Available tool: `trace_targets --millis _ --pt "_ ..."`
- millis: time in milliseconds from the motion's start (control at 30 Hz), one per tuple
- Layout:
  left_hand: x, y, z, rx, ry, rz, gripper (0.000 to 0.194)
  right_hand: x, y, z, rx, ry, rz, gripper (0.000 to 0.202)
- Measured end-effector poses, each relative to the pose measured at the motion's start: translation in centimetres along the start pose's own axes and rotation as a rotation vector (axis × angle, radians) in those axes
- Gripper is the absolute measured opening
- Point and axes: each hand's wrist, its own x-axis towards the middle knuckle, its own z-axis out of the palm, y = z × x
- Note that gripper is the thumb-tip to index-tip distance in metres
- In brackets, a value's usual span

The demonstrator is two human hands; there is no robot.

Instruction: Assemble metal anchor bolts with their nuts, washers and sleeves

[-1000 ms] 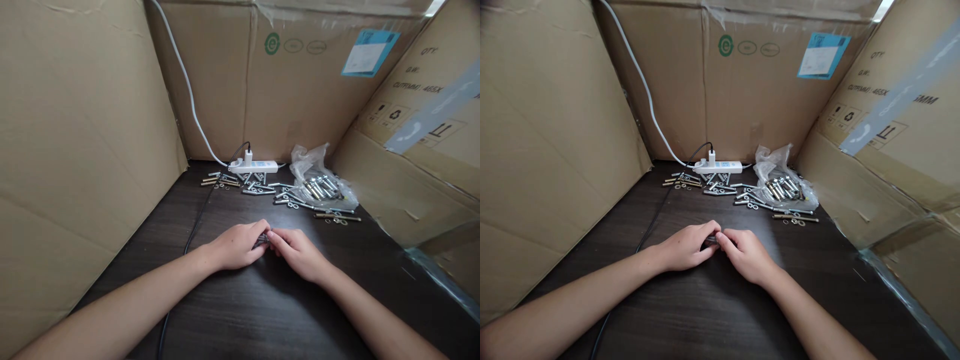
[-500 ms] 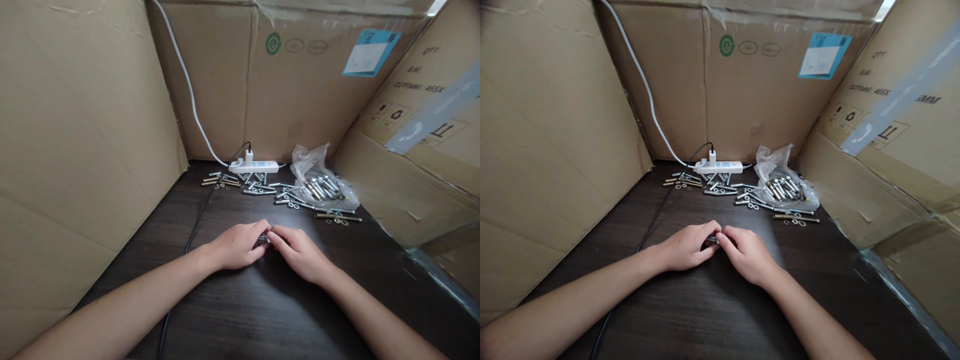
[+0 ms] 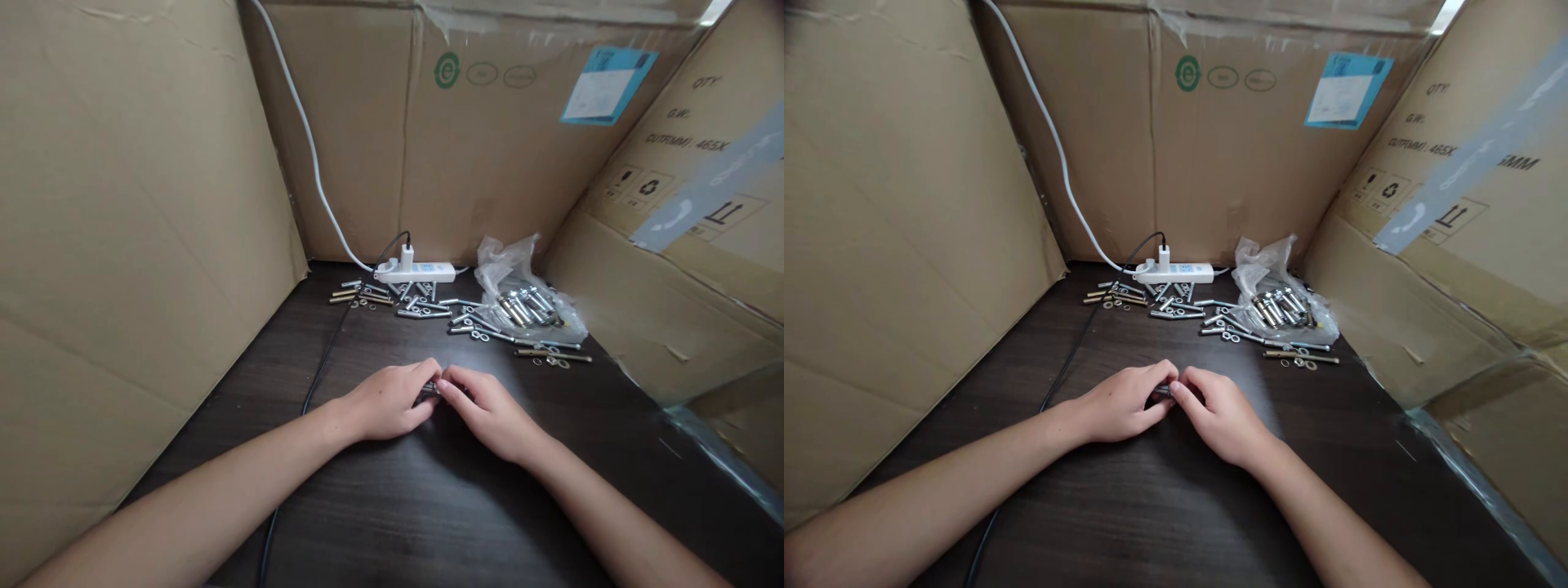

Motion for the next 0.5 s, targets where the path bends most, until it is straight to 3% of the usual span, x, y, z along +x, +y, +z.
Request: trace_targets --millis 133,500 --pt "0.03 -0.03 -0.03 -0.007 -0.012 -0.012 0.015 -0.1 -0.26 -0.07 -0.008 0.017 -0.027 0.022" --pt "0.0 -0.08 0.02 0.007 0.001 0.025 0.015 -0.02 -0.02 0.03 -0.086 0.005 -0.034 0.035"
